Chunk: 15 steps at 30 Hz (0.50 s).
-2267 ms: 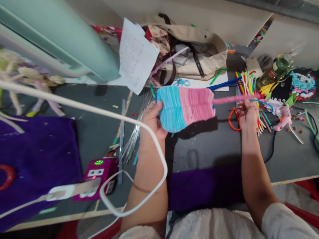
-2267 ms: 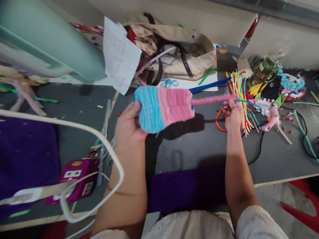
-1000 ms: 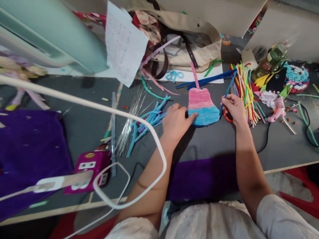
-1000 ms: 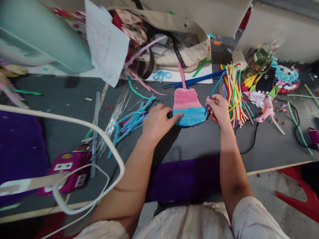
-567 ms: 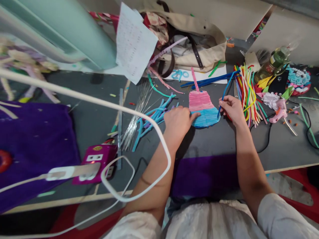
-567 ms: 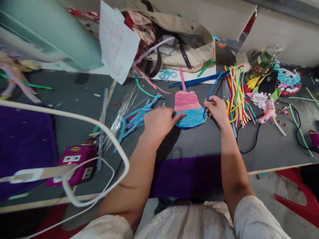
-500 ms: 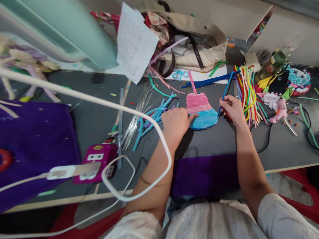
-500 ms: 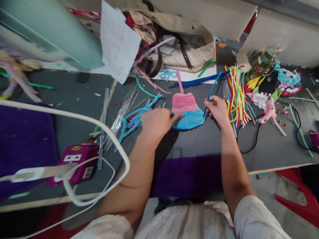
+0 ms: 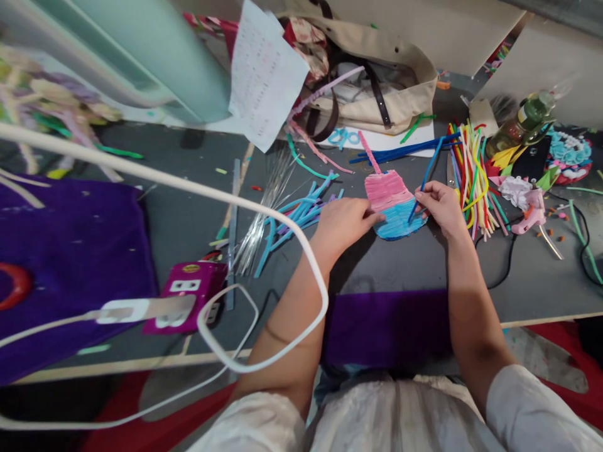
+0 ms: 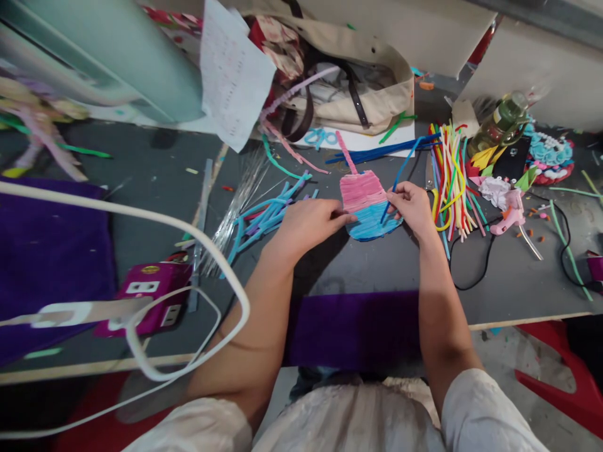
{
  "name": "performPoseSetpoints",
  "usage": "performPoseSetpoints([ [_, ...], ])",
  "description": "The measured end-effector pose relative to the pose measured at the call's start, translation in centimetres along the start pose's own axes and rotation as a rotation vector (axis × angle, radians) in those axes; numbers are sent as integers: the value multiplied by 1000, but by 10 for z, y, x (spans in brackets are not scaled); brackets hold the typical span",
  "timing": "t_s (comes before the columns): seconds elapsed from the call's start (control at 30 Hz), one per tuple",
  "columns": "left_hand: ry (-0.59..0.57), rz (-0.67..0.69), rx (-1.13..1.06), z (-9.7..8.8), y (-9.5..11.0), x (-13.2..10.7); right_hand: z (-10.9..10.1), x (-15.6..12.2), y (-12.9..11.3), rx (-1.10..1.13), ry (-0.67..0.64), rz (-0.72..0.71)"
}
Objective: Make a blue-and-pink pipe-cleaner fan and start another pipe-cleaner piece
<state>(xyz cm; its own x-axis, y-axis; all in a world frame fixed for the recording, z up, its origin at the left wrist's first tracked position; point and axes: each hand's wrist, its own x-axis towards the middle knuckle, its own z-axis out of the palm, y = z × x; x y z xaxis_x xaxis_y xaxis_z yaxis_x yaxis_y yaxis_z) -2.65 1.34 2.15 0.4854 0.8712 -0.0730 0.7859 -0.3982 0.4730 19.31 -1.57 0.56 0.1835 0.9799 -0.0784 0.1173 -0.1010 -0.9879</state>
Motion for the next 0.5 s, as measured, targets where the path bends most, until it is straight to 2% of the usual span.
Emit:
performPoseSetpoints([
  [0.13,37,301,-42,8,14,3,-4,-10,-4,22,-7,37],
  [0.23,7,445,-58,21,20,4,-7,-19,-3,28,2,60],
  [0.37,-35,502,-87,33,20,6,-11,-21,1,15,28,83],
  [0.5,-54,480,-111,34,19,6,-13,-20,1,10,-13,136],
])
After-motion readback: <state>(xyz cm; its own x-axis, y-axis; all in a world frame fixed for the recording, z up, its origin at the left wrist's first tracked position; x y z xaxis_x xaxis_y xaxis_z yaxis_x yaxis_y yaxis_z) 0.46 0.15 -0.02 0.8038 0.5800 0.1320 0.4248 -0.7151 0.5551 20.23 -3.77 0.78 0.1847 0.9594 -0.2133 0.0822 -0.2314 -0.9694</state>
